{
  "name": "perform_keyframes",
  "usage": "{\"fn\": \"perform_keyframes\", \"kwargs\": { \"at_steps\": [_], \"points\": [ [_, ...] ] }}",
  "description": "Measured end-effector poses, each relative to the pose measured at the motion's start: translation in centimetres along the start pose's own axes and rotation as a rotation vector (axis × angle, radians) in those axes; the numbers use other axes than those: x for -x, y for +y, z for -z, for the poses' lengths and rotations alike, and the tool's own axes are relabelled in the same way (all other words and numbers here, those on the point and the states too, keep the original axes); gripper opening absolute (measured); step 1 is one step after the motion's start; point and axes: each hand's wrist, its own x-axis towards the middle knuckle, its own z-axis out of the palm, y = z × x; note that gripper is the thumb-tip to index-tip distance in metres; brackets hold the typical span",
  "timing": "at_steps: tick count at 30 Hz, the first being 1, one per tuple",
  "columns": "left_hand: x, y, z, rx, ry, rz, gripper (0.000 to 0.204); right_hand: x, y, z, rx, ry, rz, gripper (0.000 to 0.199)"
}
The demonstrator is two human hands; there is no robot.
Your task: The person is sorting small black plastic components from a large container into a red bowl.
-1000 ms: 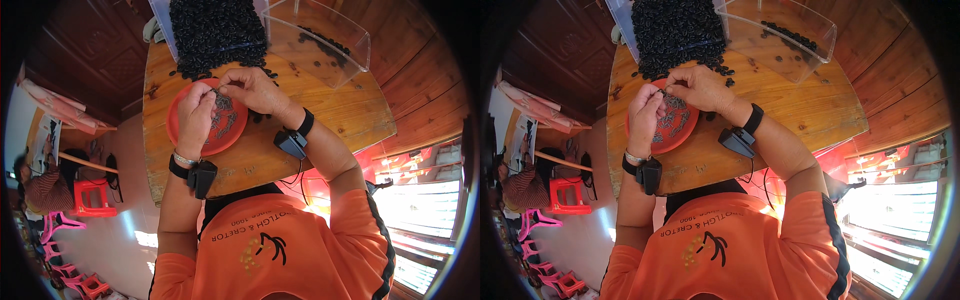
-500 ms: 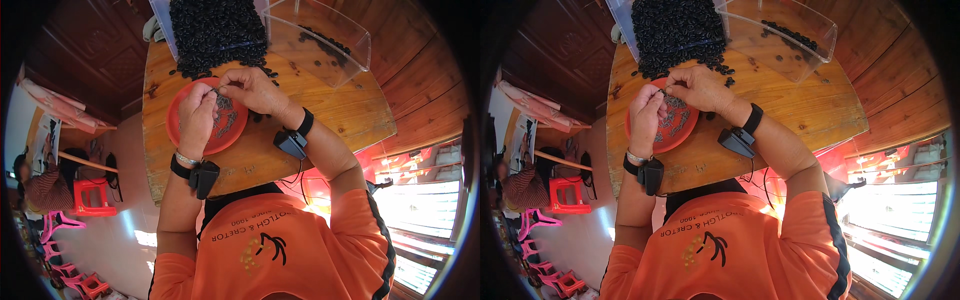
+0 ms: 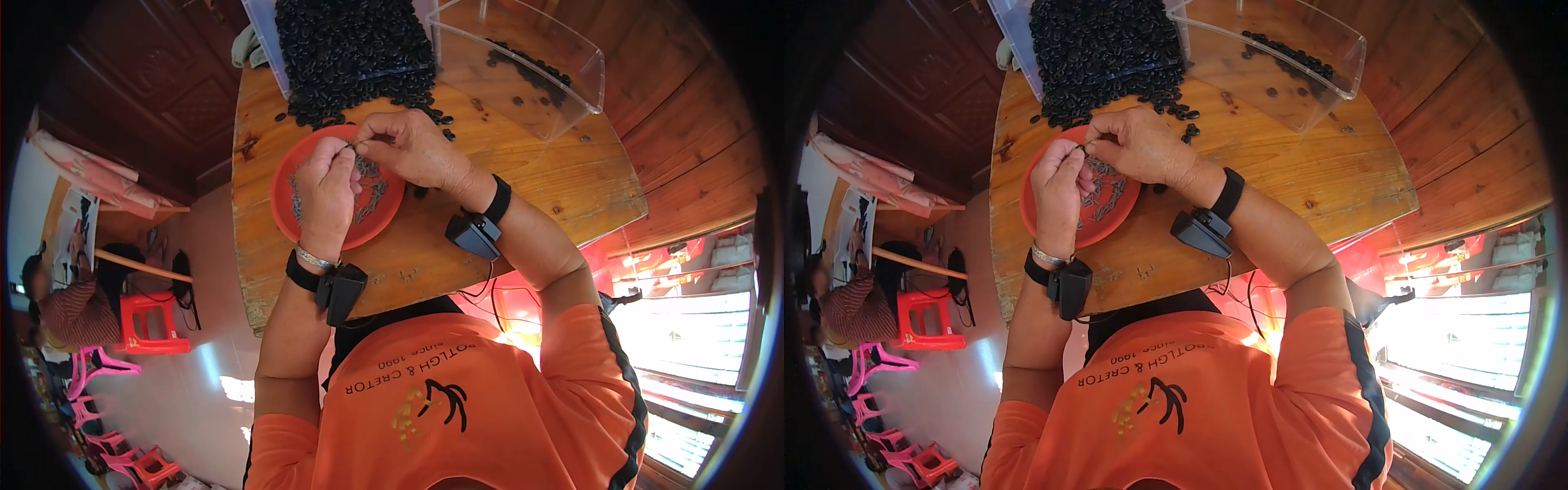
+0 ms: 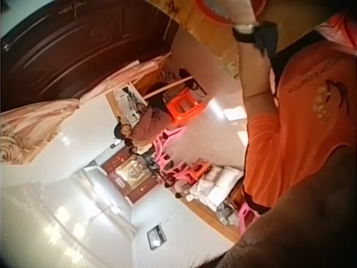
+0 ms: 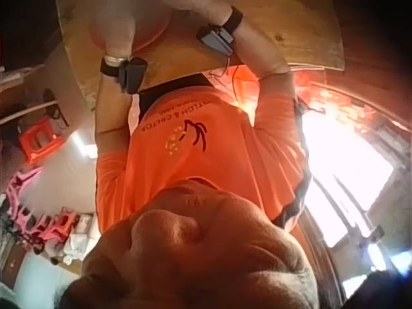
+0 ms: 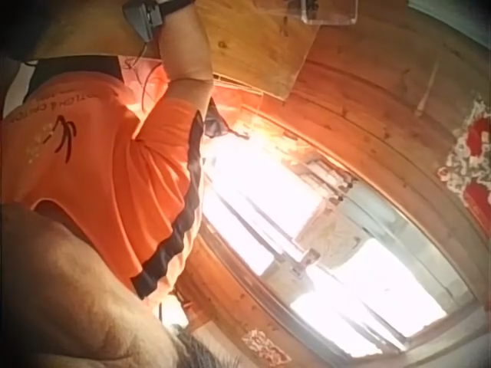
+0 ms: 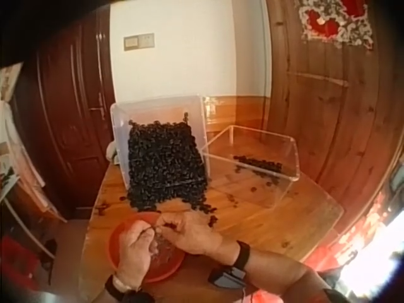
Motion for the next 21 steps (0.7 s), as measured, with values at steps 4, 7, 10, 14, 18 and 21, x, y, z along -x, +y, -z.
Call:
{"fn": "perform_keyframes", "kwargs": {
  "at_steps": [4, 7, 10, 14, 18, 21],
  "points": [
    [-0.2, 0.1, -0.1, 0.013, -0.017, 0.025, 0.012, -0.2, 0.6, 0.6, 0.077, 0.005, 0.028, 0.010],
    [-0.3, 0.0, 0.3, 0.033, -0.048, 0.036, 0.012, -0.4, 0.8, 2.0, 0.160, -0.015, 0.107, 0.015],
    [-0.6, 0.0, 1.1, 0.136, -0.021, 0.025, 0.011, -0.8, 1.4, 5.3, 0.338, 0.051, 0.043, 0.017],
    [-0.9, 0.1, 1.9, 0.228, -0.016, 0.017, 0.011, -0.2, 4.8, 9.0, 1.057, 0.118, -0.220, 0.019],
    [-0.8, 0.1, 1.8, 0.279, -0.045, 0.037, 0.009, 0.0, 7.1, 10.7, 0.866, -0.133, -0.253, 0.016],
    [-0.7, 0.3, 1.9, 0.282, -0.055, 0.047, 0.009, -0.2, 7.4, 10.0, 0.904, -0.121, -0.208, 0.014]
  ]
}}
